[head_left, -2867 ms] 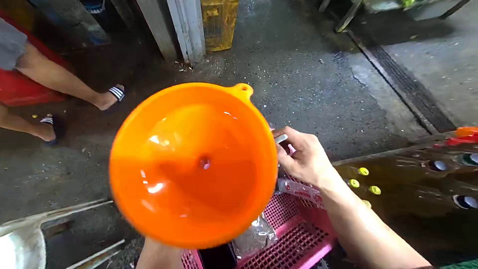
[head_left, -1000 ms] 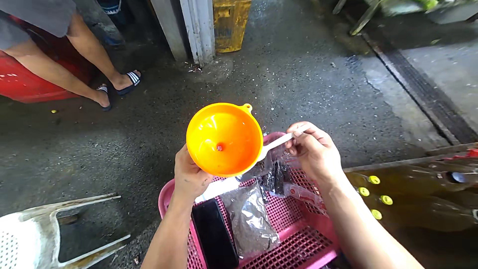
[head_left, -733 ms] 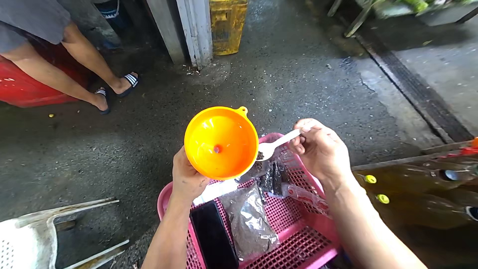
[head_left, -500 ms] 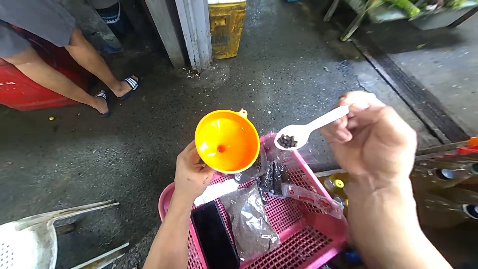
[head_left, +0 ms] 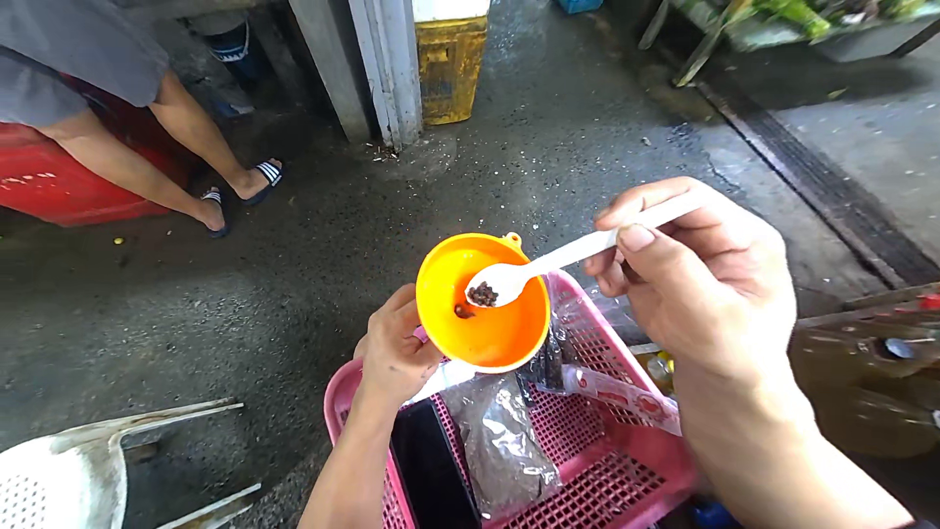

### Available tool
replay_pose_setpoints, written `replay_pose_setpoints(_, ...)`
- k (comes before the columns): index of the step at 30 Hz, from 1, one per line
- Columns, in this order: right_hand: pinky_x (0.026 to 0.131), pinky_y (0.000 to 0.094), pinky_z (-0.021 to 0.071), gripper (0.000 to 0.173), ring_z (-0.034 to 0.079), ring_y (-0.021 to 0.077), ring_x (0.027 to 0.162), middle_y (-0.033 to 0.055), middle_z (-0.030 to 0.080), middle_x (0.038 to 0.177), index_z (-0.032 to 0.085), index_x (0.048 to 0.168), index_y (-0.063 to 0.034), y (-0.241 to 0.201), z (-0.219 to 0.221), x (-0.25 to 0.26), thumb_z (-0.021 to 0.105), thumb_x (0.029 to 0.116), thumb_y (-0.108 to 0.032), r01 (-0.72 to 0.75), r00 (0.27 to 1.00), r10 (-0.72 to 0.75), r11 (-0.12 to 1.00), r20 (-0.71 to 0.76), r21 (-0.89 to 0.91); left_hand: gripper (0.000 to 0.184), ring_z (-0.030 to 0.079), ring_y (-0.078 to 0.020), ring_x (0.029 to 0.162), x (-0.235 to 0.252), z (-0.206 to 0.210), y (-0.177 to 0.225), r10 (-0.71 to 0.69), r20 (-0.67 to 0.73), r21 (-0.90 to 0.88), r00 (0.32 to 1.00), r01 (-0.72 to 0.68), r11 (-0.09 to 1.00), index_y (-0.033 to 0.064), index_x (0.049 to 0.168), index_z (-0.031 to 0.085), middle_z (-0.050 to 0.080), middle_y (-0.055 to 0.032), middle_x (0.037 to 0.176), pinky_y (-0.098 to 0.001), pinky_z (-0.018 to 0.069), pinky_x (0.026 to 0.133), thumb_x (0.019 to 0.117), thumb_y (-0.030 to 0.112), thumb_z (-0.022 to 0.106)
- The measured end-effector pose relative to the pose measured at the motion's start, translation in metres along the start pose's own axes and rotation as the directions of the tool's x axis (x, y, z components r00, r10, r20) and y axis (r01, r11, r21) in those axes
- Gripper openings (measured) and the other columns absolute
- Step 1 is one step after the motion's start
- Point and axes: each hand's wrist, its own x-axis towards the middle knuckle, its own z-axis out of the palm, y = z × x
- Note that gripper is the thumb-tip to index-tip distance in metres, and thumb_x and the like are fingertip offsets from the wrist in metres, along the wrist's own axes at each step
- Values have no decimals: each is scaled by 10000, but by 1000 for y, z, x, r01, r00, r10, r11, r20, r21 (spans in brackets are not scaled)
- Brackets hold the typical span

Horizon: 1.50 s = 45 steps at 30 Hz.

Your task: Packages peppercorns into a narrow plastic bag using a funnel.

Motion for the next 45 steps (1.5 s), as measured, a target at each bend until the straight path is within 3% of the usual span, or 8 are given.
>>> replay_pose_setpoints(13,689,172,594,156,663,9,803,-38,684,969,620,1142,-54,-54,-2,12,557,1023,-132,399,917,-394,894,64,-203,147,684,19,982,41,-2,40,85,-5,31,996,-85,996,114,974,741,722,74,1011,-195,597,884,829,121,765)
replay_pose_setpoints(18,760,224,610,159,681,59,902,-26,689,1078,664,1159,-89,-77,-8,13,607,1018,-132,531,844,-536,828,22,-179,166,712,-10,895,55,-7,71,-43,-33,112,999,46,993,117,990,755,746,64,964,-218,617,813,834,144,805)
replay_pose_setpoints(24,705,294,653,197,732,149,850,7,712,1096,582,1212,-86,-83,-8,10,612,1018,-94,592,767,-606,795,-212,-130,140,703,-59,812,72,-19,99,-170,9,26,985,170,985,103,1032,753,750,21,949,-224,600,745,962,221,725)
replay_pose_setpoints(29,744,292,642,181,722,128,869,61,716,1099,597,1193,0,-70,1,18,598,1018,-47,531,819,-568,803,-78,-270,152,722,-85,884,79,-24,113,-68,1,-62,998,67,996,102,1087,734,756,14,1019,-244,610,821,943,149,741)
replay_pose_setpoints(33,700,319,648,205,730,170,843,40,713,1103,542,1238,-46,-81,-11,13,572,1040,-89,586,754,-614,789,-233,-183,166,724,-100,947,85,-26,116,-21,-9,-93,1000,20,995,84,1133,709,754,0,1070,-255,603,867,974,128,698)
replay_pose_setpoints(38,678,279,627,210,716,137,811,19,714,1076,536,1258,-78,-61,-22,14,554,1052,-113,429,862,-431,901,-267,-69,201,690,-77,1020,94,-31,118,-40,11,-68,999,41,997,78,1173,690,722,14,1159,-249,567,922,1067,164,542)
replay_pose_setpoints(42,678,257,605,184,689,83,768,-40,724,988,622,1208,-139,-20,-38,-6,597,1030,-178,105,980,-118,991,-162,-83,187,685,-66,957,105,-45,114,-4,4,-68,1000,4,998,72,1146,677,724,33,1049,-268,574,903,1067,142,522)
replay_pose_setpoints(45,620,253,604,137,684,63,672,-49,731,846,686,1098,-146,17,-42,-31,630,984,-197,-119,993,112,965,-43,-235,88,678,-45,878,111,-53,117,-20,-9,-42,1000,19,999,106,1058,661,698,66,943,-236,583,845,1028,165,603)
